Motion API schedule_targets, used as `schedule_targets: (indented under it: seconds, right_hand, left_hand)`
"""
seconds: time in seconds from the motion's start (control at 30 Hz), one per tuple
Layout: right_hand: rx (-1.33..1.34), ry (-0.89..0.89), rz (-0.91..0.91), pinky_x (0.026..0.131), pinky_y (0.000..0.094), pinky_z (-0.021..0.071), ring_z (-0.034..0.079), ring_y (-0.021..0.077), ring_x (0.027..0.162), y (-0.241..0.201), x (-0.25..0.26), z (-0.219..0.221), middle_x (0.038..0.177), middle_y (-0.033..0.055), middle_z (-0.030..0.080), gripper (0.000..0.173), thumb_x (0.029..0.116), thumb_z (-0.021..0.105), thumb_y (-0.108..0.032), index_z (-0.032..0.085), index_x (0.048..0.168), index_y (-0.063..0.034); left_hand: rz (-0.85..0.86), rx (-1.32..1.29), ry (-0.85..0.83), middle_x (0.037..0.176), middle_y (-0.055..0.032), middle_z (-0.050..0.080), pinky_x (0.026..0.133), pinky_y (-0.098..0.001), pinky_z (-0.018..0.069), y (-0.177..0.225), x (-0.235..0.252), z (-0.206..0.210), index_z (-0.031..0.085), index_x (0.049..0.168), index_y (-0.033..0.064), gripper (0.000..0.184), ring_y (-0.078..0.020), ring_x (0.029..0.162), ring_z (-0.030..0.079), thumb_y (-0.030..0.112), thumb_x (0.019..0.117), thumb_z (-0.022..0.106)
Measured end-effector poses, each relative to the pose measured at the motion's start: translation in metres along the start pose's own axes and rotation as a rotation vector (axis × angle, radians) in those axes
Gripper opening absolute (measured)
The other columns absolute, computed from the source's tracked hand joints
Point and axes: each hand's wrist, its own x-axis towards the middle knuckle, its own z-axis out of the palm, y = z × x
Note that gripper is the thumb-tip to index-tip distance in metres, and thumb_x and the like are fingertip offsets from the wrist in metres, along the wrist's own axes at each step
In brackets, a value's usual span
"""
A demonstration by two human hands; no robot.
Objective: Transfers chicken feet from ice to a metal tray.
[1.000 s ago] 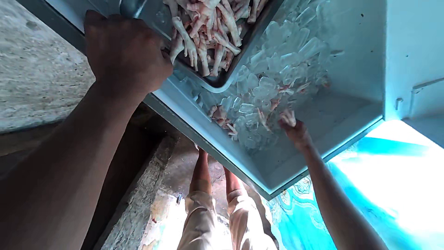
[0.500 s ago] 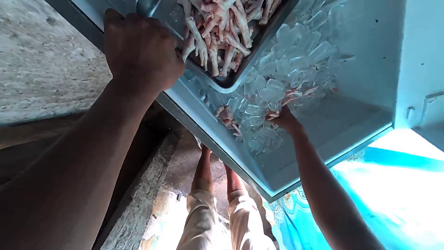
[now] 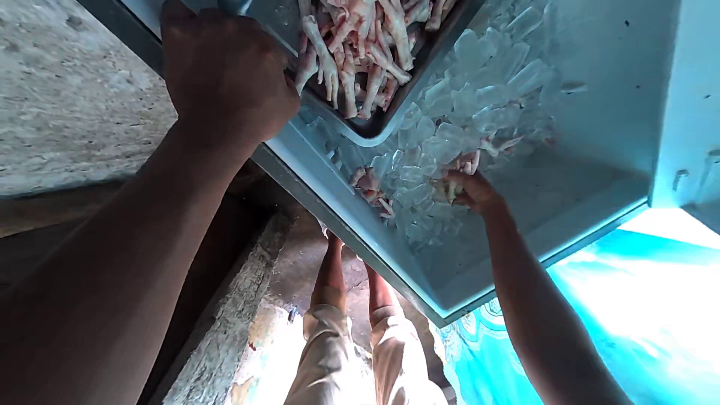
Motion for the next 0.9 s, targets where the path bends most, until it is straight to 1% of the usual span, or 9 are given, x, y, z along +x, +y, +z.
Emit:
schedule_targets:
  seconds: [0.13,0.27,0.33,0.43,0.53,0.63,0.7,0.77,0.9]
  right_hand:
    - [-0.251,-0.003,-0.225,0.084,0.0495,0.0566,0.064,0.0293,0.104,-0.001,-0.019,0.02,0.125,0.0188,0.062,0.063,0.0853,0.084,-0.017,0.052,0.138,-0.0051]
    - [-0.305,0.129,-0.232,0.096,0.0579,0.052,0.062,0.0382,0.117,0.009,-0.02,0.04,0.137,0.0254,0.058,0.066,0.0909,0.077,-0.019,0.046,0.147,-0.004]
    - [-0.244,0.124,-0.178,0.086,0.0522,0.0546,0.064,0.0326,0.103,0.009,-0.016,0.038,0.127,0.0231,0.062,0.059,0.0942,0.072,-0.021,0.048,0.145,-0.005]
    - [-0.128,-0.008,-0.093,0.066,0.0349,0.0522,0.059,0.0157,0.076,0.003,-0.013,0.022,0.1,0.0094,0.063,0.046,0.0949,0.072,-0.029,0.055,0.133,-0.0093]
    - [0.137,-0.135,-0.087,0.051,0.027,0.0524,0.058,0.0098,0.054,0.0,-0.013,0.016,0.07,0.0006,0.061,0.022,0.0945,0.067,-0.023,0.058,0.11,-0.0108]
    - [0.45,-0.198,-0.118,0.059,0.0309,0.058,0.064,0.0113,0.061,0.008,-0.018,0.024,0.073,-0.0006,0.064,0.02,0.0953,0.061,-0.027,0.056,0.109,-0.0137]
    - [0.558,-0.27,-0.145,0.067,0.0371,0.0608,0.068,0.0142,0.071,0.011,-0.02,0.029,0.081,0.0002,0.068,0.037,0.0832,0.074,-0.037,0.059,0.11,-0.0164]
    - [0.575,-0.328,-0.171,0.061,0.0339,0.0605,0.068,0.0128,0.068,0.012,-0.018,0.029,0.081,-0.0008,0.069,0.05,0.0726,0.084,-0.047,0.061,0.107,-0.0189]
    - [0.53,-0.483,-0.217,0.044,0.0245,0.0529,0.064,0.0089,0.053,0.007,-0.02,0.017,0.074,0.0002,0.069,0.05,0.07,0.086,-0.05,0.065,0.103,-0.0182]
  left_hand:
    - [0.007,-0.014,-0.005,0.112,-0.0227,0.069,0.096,-0.0708,0.0394,-0.002,0.001,0.001,0.072,0.106,0.0066,0.03,-0.0473,0.111,0.063,0.03,0.1006,0.054]
    - [0.004,-0.027,-0.019,0.112,-0.0232,0.069,0.094,-0.0702,0.039,-0.001,0.001,-0.001,0.071,0.104,0.0062,0.029,-0.0477,0.111,0.062,0.028,0.1005,0.053]
    - [0.007,-0.031,-0.022,0.113,-0.0232,0.069,0.095,-0.0708,0.0388,-0.002,0.001,-0.001,0.072,0.105,0.0061,0.028,-0.0478,0.112,0.062,0.027,0.1004,0.053]
    - [0.016,-0.036,0.004,0.113,-0.0212,0.07,0.094,-0.07,0.039,-0.003,0.0,0.002,0.072,0.104,0.0059,0.029,-0.0461,0.111,0.063,0.027,0.0994,0.052]
    - [0.019,-0.025,0.009,0.112,-0.0199,0.07,0.093,-0.0697,0.0396,-0.003,0.001,0.002,0.072,0.102,0.0061,0.029,-0.0452,0.109,0.064,0.028,0.0998,0.053]
    - [0.006,-0.011,-0.019,0.113,-0.0199,0.069,0.094,-0.0688,0.0392,-0.002,0.002,0.0,0.071,0.105,0.006,0.03,-0.0445,0.11,0.063,0.03,0.1011,0.053]
    - [0.006,-0.008,-0.013,0.113,-0.0203,0.069,0.094,-0.0688,0.0396,-0.002,0.002,0.0,0.071,0.104,0.0063,0.029,-0.0445,0.111,0.063,0.029,0.0999,0.053]
    - [0.004,-0.019,-0.018,0.114,-0.0197,0.07,0.095,-0.0688,0.0391,-0.002,0.0,0.001,0.072,0.105,0.007,0.028,-0.044,0.112,0.063,0.027,0.0991,0.053]
    - [0.008,-0.024,-0.028,0.114,-0.0217,0.069,0.095,-0.0695,0.0392,-0.001,0.0,-0.003,0.071,0.107,0.0065,0.028,-0.0459,0.112,0.062,0.027,0.0997,0.054]
